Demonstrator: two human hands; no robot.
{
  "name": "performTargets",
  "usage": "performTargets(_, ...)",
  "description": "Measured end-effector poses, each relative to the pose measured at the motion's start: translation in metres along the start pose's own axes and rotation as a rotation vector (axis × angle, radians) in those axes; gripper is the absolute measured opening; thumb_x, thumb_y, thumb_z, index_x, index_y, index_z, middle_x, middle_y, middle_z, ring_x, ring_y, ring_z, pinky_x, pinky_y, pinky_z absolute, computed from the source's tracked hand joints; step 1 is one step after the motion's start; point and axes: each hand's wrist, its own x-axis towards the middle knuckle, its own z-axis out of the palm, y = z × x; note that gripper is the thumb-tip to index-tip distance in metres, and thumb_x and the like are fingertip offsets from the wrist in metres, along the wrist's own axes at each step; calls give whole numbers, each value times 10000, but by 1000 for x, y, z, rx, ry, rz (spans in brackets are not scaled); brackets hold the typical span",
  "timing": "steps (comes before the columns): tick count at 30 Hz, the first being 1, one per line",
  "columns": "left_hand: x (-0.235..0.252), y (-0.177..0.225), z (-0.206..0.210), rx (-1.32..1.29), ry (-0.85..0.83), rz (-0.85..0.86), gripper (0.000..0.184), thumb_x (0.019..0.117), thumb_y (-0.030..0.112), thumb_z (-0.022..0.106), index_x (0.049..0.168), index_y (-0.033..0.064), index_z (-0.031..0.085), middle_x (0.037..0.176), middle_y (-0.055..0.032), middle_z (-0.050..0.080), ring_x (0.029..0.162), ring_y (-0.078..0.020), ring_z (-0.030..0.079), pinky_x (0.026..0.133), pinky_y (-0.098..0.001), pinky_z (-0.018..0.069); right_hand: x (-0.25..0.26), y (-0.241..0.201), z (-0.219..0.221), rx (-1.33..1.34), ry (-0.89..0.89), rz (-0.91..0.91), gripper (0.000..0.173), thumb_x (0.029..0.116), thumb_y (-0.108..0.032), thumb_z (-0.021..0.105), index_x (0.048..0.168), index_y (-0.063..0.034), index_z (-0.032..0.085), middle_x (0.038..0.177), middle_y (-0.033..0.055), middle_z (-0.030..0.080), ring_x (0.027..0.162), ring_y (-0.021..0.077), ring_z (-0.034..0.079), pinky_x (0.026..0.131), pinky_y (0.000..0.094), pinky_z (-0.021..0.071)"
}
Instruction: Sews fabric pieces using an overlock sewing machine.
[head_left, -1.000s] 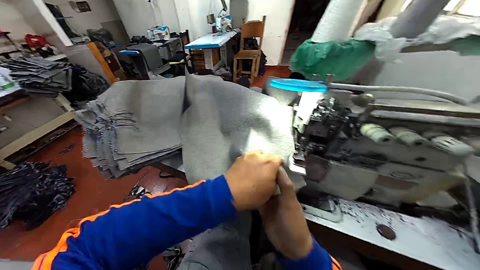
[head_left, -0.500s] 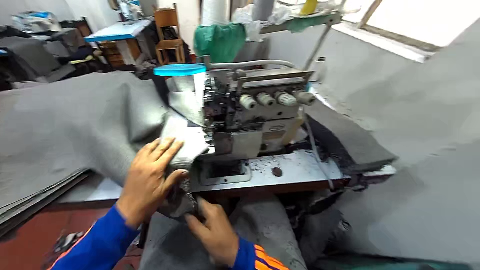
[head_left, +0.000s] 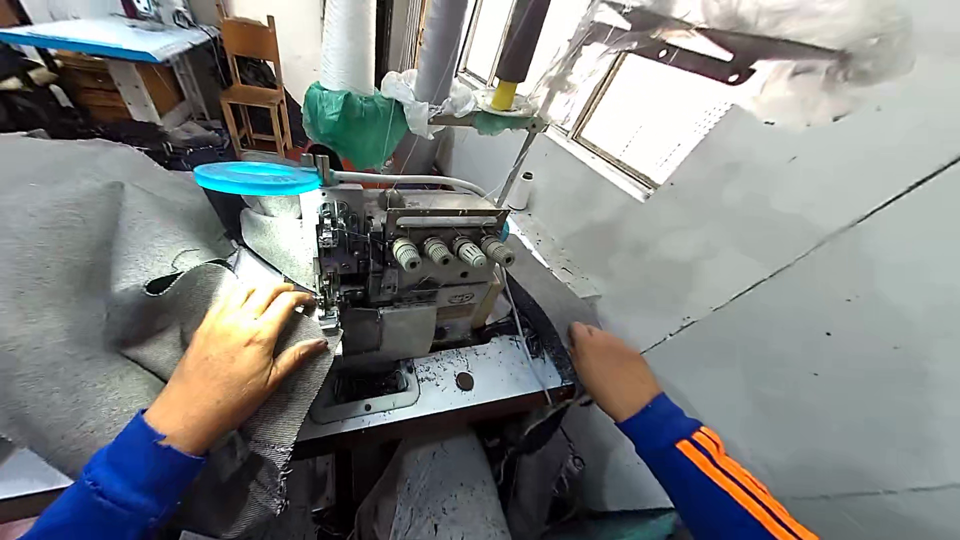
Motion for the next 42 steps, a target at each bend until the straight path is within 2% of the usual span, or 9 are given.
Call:
performTargets(4, 0, 1, -2, -14, 11, 7, 600, 964, 612, 447, 1100, 101, 731, 1127, -107, 704, 1052, -342, 661, 886, -559, 515, 14, 19, -2, -66, 41, -186, 213, 918, -18, 652, 1052, 146, 635, 1048, 341, 656, 1053, 522, 642, 876, 645, 503)
performTargets(10, 0, -1, -2, -21, 12, 1, 580, 959, 610, 456, 1083, 114, 731, 1109, -92, 705, 1069, -328, 662, 895, -542, 521, 36, 35, -11, 1, 480, -253, 127, 924, -4, 643, 976, 99, 591, 755, 281, 640, 641, 479, 676, 543, 617, 531)
performTargets(14, 13, -9, -14, -261, -153, 12, 329, 934, 397, 668, 950, 74, 722, 1043, -95, 692, 1065, -311, 639, 919, -577, 482, 40, 41, -26, 261, 440, -284, 491, 859, 63, 719, 1306, 95, 519, 862, 314, 660, 730, 539, 664, 646, 726, 514)
performTargets(19, 22, -17, -47, -738, -231, 20, 81, 895, 59, 748, 926, 27, 680, 795, -8, 671, 707, -47, 626, 677, -230, 535, -33, -18, -64, 765, 581, -598, 351, 859, 24, 608, 1165, 164, 511, 943, 118, 665, 886, 102, 644, 830, 286, 554)
performTargets(22, 17, 11, -70, -801, -99, 43, 60, 850, 37, 776, 909, 26, 773, 812, 10, 729, 769, -13, 660, 726, -185, 551, -67, -98, -51, 1212, 610, -663, 226, 947, -100, 695, 1104, -251, 635, 1060, -231, 707, 986, -76, 662, 872, 156, 569)
performTargets(29, 0, 33, -75, -713, 102, 20, 67, 878, 88, 765, 868, 26, 743, 1121, -53, 729, 1055, -81, 677, 917, -230, 568, -92, -272, -14, 1934, 405, -519, 204, 920, 103, 562, 1084, -6, 616, 931, -36, 757, 874, 23, 722, 823, 206, 612)
performTargets(32, -6, 30, -84, -722, 68, -55, 49, 862, 8, 758, 872, 0, 710, 882, -34, 739, 776, -26, 683, 719, -179, 575, -94, -283, -17, 2095, 308, -445, 296, 901, 155, 533, 1006, -118, 483, 803, -85, 717, 733, -6, 702, 712, 164, 598)
performTargets(37, -1, 35, -92, -618, 124, -62, 123, 855, -6, 766, 961, 3, 705, 837, -16, 735, 745, -34, 694, 712, -193, 598, -111, -291, 19, 1713, 324, -568, 325, 985, -301, 645, 1061, 15, 673, 900, -53, 724, 839, -62, 671, 755, 157, 575)
performTargets(42, 4, 32, -43, -242, 120, -111, 173, 848, 63, 774, 1016, 104, 769, 876, -5, 744, 902, -203, 664, 887, -440, 494, -137, -298, 66, 1638, -86, -476, 131, 913, -99, 666, 882, 3, 743, 791, 11, 731, 771, -6, 687, 746, 222, 574)
